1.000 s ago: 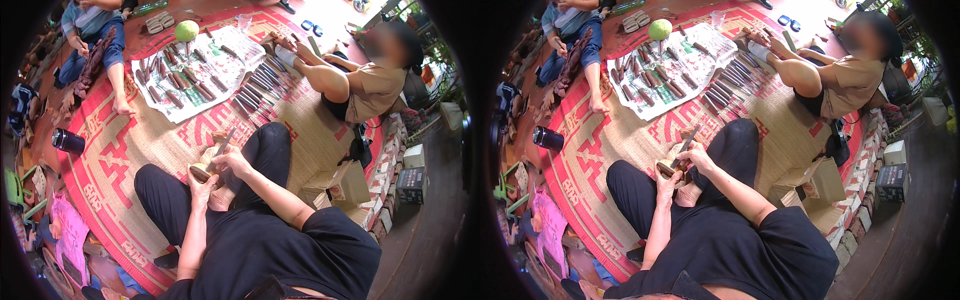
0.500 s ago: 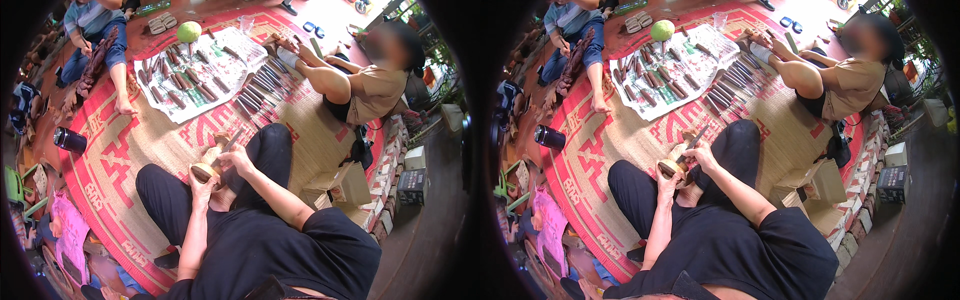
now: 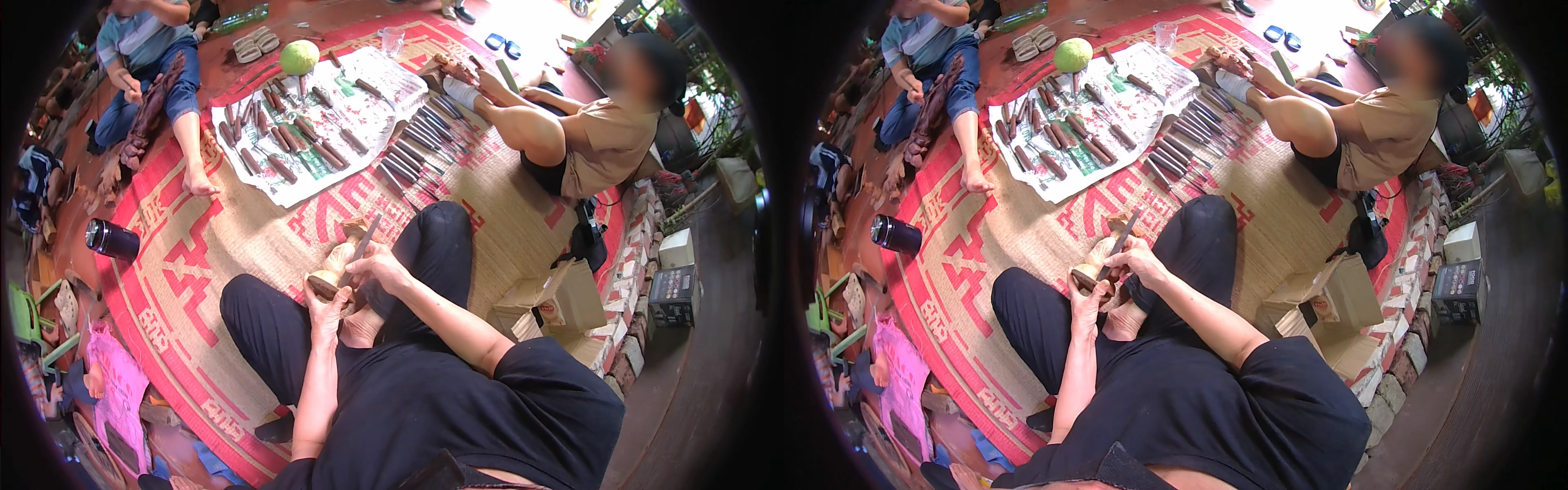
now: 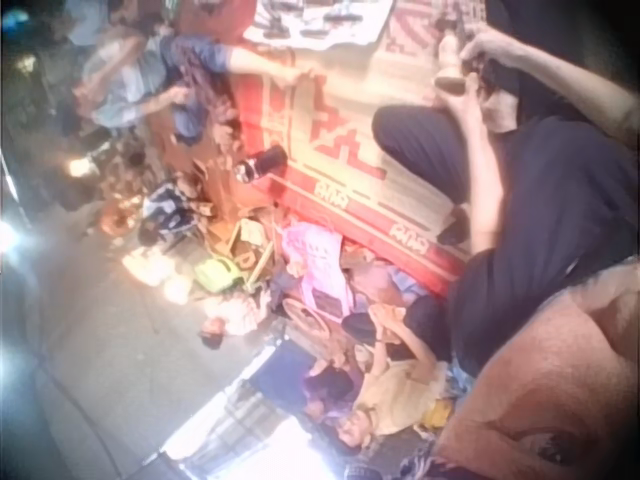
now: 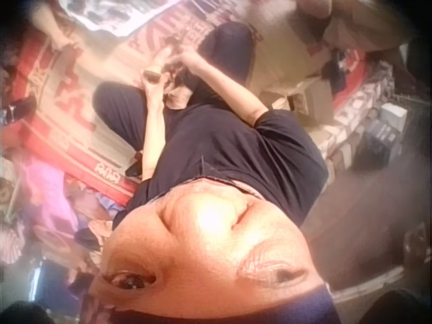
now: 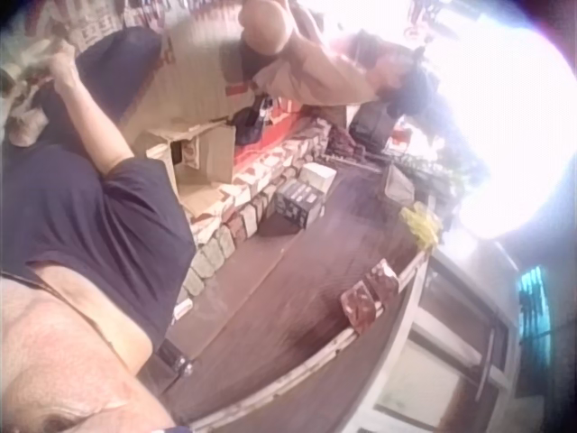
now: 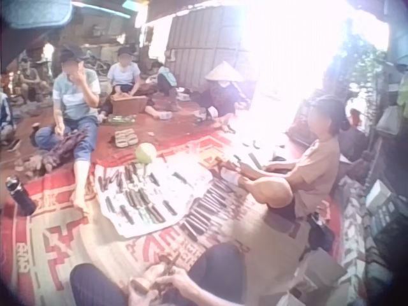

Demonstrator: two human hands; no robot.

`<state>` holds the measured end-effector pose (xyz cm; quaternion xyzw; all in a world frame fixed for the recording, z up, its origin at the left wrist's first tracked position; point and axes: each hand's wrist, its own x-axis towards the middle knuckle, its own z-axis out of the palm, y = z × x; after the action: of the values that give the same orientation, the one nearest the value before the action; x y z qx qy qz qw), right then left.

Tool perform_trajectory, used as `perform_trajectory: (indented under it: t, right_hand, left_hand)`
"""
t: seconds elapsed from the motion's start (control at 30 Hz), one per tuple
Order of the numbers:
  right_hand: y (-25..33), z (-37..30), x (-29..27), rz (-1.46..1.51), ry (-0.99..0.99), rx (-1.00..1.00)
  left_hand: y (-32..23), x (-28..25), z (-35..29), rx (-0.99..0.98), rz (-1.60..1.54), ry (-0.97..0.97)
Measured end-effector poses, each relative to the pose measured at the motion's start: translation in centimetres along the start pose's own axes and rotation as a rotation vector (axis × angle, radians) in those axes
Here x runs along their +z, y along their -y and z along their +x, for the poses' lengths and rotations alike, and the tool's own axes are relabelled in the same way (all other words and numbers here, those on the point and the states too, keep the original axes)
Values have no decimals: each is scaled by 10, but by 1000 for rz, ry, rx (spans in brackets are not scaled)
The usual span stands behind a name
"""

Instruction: The person sits on a mat and carves a small wooden object using a chisel. They hold the wood in their left hand and use the chisel in their right hand to shape the surface, occasionally rotating the object to access different sides.

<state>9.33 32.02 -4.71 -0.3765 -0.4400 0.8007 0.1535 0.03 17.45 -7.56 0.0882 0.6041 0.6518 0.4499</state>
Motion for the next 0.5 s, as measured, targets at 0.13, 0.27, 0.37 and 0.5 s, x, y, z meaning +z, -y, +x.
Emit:
perform_trajectory:
  t: [0.13,0.27,0.37,0.5]
  right_hand:
    - [-3,7,-8,-30,-127,-45]
    - [-3,3,-5,-7,-98,-65]
    - [-8,4,-8,47,22,21]
    - [-5,5,-12,-4,-124,-14]
  left_hand:
    - [7,-4,2,37,32,-22]
    - [0,-1,1,20,-34,4]
    - [-6,3,-3,-15,-50,27]
    - [6,-2,2,61,55,-19]
